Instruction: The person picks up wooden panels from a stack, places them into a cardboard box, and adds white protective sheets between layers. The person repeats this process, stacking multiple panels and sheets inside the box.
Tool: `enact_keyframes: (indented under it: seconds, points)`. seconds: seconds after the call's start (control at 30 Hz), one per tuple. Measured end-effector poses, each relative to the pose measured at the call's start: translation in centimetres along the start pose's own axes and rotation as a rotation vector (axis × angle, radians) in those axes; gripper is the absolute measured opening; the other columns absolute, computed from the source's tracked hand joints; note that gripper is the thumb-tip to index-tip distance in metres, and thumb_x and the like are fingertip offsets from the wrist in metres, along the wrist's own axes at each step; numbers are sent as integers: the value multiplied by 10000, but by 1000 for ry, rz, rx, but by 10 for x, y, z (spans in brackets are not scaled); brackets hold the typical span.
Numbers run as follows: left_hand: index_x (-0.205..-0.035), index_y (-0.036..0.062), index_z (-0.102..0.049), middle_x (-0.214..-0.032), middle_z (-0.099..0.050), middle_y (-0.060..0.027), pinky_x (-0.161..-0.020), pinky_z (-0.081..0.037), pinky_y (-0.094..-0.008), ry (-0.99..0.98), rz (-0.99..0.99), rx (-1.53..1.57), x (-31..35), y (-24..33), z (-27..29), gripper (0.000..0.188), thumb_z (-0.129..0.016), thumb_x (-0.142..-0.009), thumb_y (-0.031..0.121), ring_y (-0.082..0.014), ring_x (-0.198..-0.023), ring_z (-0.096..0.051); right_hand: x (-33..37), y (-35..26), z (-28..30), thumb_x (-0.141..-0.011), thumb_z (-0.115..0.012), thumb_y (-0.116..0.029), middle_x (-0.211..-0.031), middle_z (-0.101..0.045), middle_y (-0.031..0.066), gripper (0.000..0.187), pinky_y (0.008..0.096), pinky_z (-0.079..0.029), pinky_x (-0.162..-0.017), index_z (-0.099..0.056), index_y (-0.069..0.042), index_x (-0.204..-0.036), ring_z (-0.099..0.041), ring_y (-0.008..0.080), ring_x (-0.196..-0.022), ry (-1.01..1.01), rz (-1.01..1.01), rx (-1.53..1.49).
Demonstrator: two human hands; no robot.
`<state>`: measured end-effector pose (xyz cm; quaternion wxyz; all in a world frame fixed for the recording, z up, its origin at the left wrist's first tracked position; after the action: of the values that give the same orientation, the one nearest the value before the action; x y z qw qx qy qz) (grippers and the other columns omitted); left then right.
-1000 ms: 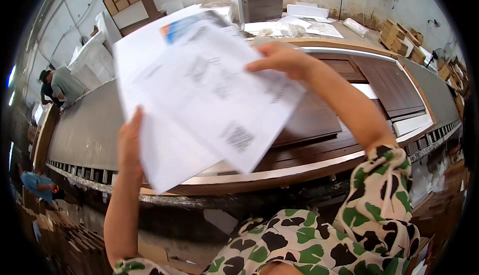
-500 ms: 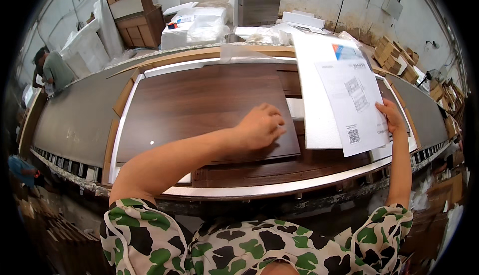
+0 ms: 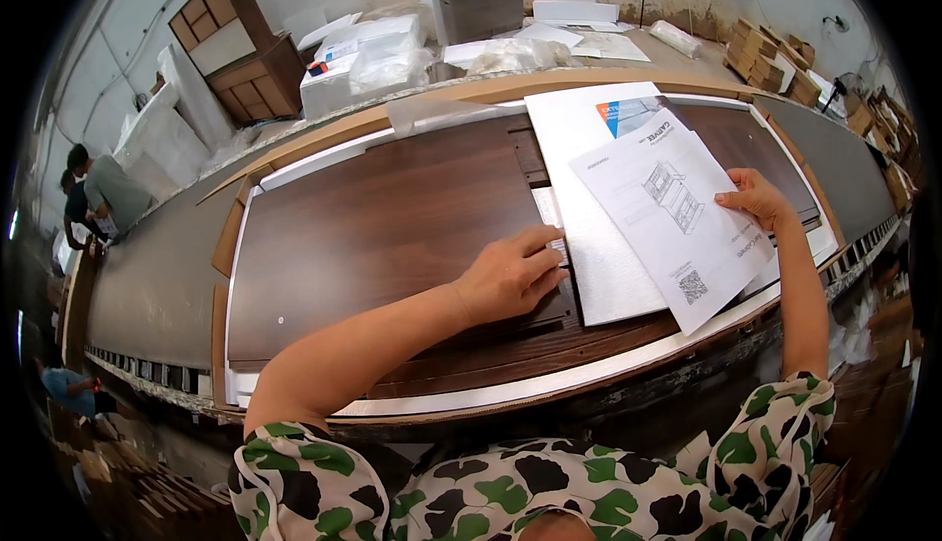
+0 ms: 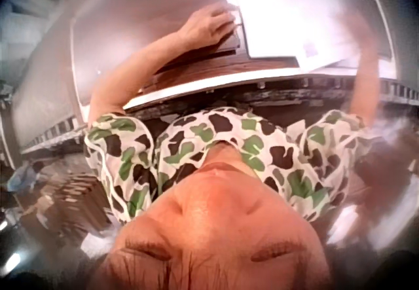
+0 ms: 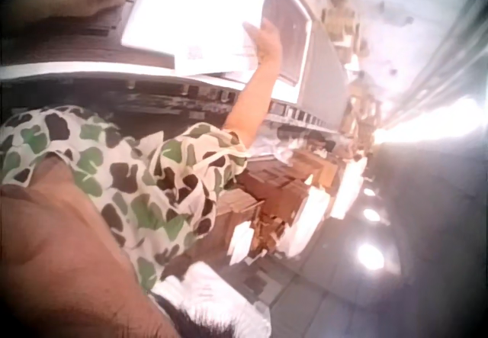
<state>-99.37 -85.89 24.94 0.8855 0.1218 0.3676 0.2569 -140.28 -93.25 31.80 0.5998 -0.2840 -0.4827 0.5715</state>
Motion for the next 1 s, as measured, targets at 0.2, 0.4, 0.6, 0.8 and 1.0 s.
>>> enact_keyframes:
  seconds: [0.2, 0.4, 0.6, 0.8, 1.0]
  points:
    - [-1091, 47, -568, -1223, -498, -183, -950, -377, -439, 29, 77, -140, 9, -13, 4, 306, -658, -820, 157, -348, -1134, -480, 2, -12, -9, -700, -738, -118, -873, -661, 106, 362, 263, -504, -657, -615, 51, -996, -635, 147, -723, -47, -22, 132]
    - [-1277, 48, -447, -1354, -387, -206, -1060, -254, -445, -158, 155, -236, -2, -14, -4, 459, -529, -910, 311, -357, -1284, -331, -8, -25, -44, -656, -749, -214, -813, -666, 110, 391, 299, -478, -650, -639, 67, -906, -621, 160, -733, -14, 9, 610]
    - [-1392, 3, -301, -1457, -246, -214, -1128, -120, -424, -495, 249, -396, -19, -1, -5, 738, -368, -913, 562, -339, -1373, -183, -10, -37, -65, -607, -759, -208, -802, -665, 146, 383, 320, -482, -682, -663, 24, -896, -634, 244, -729, 175, 68, 1037]
    - [-1393, 4, -302, -1462, -241, -207, -1132, -109, -410, -566, 254, -390, -28, -1, 3, 773, -348, -902, 599, -326, -1382, -164, -24, -25, -43, -591, -780, -194, -826, -670, 123, 380, 319, -483, -682, -662, 8, -892, -633, 223, -747, -22, -52, 601]
    - [-1392, 57, -324, -1465, -230, -206, -1126, -116, -450, -527, 226, -344, -25, 10, 4, 707, -426, -898, 552, -331, -1381, -164, -23, -22, -46, -639, -774, -295, -1108, -566, 179, 601, 351, -424, -889, -559, -11, -1123, -521, 276, -1057, 53, 8, 888]
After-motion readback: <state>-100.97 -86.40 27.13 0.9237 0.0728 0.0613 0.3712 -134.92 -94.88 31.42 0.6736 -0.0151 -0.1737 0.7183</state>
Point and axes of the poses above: each hand's wrist, its own x-axis away from the middle knuckle, its own z-axis out of the back of the hand, y = z × x, the point moved 1 cm from there along -x, towards the middle knuckle
